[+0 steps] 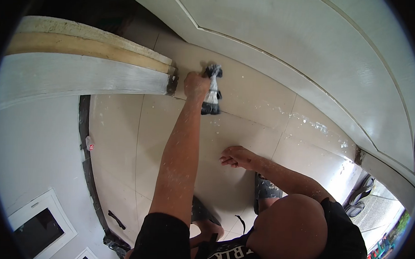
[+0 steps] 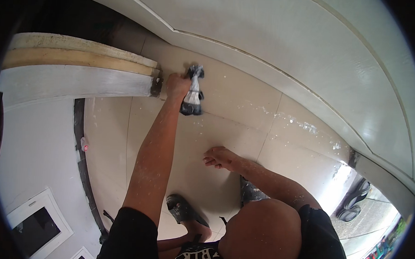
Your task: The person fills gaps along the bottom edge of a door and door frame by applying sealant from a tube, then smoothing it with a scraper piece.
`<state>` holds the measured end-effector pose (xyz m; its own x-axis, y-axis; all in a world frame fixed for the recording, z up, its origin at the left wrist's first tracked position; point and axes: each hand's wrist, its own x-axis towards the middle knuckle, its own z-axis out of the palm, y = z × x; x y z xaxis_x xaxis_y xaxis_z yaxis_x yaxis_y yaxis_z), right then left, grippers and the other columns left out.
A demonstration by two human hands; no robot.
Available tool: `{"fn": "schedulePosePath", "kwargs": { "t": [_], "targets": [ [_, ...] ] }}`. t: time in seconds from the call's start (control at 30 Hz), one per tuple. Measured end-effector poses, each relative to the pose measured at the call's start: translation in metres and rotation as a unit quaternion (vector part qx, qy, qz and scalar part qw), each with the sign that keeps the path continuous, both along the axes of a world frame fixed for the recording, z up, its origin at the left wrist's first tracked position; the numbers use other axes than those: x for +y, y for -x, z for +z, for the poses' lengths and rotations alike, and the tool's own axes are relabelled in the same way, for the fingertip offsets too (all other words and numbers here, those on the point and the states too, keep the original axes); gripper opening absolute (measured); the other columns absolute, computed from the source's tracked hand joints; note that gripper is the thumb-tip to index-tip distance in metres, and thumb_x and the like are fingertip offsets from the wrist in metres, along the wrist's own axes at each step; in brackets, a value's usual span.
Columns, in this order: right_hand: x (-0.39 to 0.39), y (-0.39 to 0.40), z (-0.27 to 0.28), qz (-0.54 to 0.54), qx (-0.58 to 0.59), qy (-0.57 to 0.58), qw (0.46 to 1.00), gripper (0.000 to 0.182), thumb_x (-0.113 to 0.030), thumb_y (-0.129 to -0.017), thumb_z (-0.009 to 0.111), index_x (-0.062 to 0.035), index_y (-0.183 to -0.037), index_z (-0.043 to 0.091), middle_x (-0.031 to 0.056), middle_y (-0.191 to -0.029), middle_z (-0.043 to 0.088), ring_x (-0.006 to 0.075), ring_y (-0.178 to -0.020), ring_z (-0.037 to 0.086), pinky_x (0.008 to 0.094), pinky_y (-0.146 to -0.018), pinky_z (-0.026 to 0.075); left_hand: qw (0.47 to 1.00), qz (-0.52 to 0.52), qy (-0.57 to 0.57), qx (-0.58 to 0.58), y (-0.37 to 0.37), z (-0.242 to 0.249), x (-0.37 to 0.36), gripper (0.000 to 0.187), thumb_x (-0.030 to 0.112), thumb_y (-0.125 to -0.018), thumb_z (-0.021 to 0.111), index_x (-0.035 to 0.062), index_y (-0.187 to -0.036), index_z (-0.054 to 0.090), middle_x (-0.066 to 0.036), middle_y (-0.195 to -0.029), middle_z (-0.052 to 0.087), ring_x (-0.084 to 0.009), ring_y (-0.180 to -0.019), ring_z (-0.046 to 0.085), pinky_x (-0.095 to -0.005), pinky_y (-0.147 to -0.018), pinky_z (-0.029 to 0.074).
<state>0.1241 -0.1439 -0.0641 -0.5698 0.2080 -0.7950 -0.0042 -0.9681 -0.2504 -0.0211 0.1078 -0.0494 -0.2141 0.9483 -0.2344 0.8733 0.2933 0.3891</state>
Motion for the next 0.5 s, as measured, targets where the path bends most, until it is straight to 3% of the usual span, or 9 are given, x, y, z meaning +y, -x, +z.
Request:
{"fn": "schedulePosePath", "kwargs": {
  "t": [0.17, 0.33, 0.5],
  "targets": [
    [-0.003, 0.0, -0.002, -0.028, 0.03, 0.003, 0.999, 0.026, -0.032, -0.095, 0.062, -0.0122, -0.112, 0.059, 0.0029, -0.106, 0.066, 0.0168, -0.1, 0.065, 0.0318, -0.076, 0.044, 0.998, -0.032, 0.057, -0.022, 0.038, 0.005, -0.037, 0.031, 0.031, -0.082, 0.071, -0.0002, -0.079, 0.071, -0.023, -0.084, 0.071, -0.0392, -0.086, 0.071, -0.0467, -0.079, 0.055],
    [0.004, 0.001, 0.001, -0.015, 0.029, 0.045, 0.998, 0.026, -0.031, -0.095, 0.063, -0.0115, -0.112, 0.06, 0.0042, -0.107, 0.067, 0.018, -0.102, 0.065, 0.0325, -0.076, 0.044, 0.999, -0.025, 0.031, -0.03, 0.032, -0.009, -0.033, 0.026, 0.027, -0.082, 0.07, 0.0017, -0.076, 0.07, -0.021, -0.08, 0.071, -0.0382, -0.083, 0.071, -0.047, -0.076, 0.055],
    [0.011, 0.002, 0.001, 0.003, 0.015, 0.049, 0.999, 0.025, -0.03, -0.095, 0.063, -0.0106, -0.111, 0.061, 0.005, -0.107, 0.067, 0.0188, -0.104, 0.066, 0.0329, -0.076, 0.044, 0.999, -0.016, 0.033, -0.015, -0.013, -0.001, 0.01, 0.028, 0.03, -0.082, 0.071, 0.0033, -0.089, 0.073, -0.02, -0.092, 0.072, -0.0368, -0.092, 0.071, -0.045, -0.08, 0.056]
  ]
}}
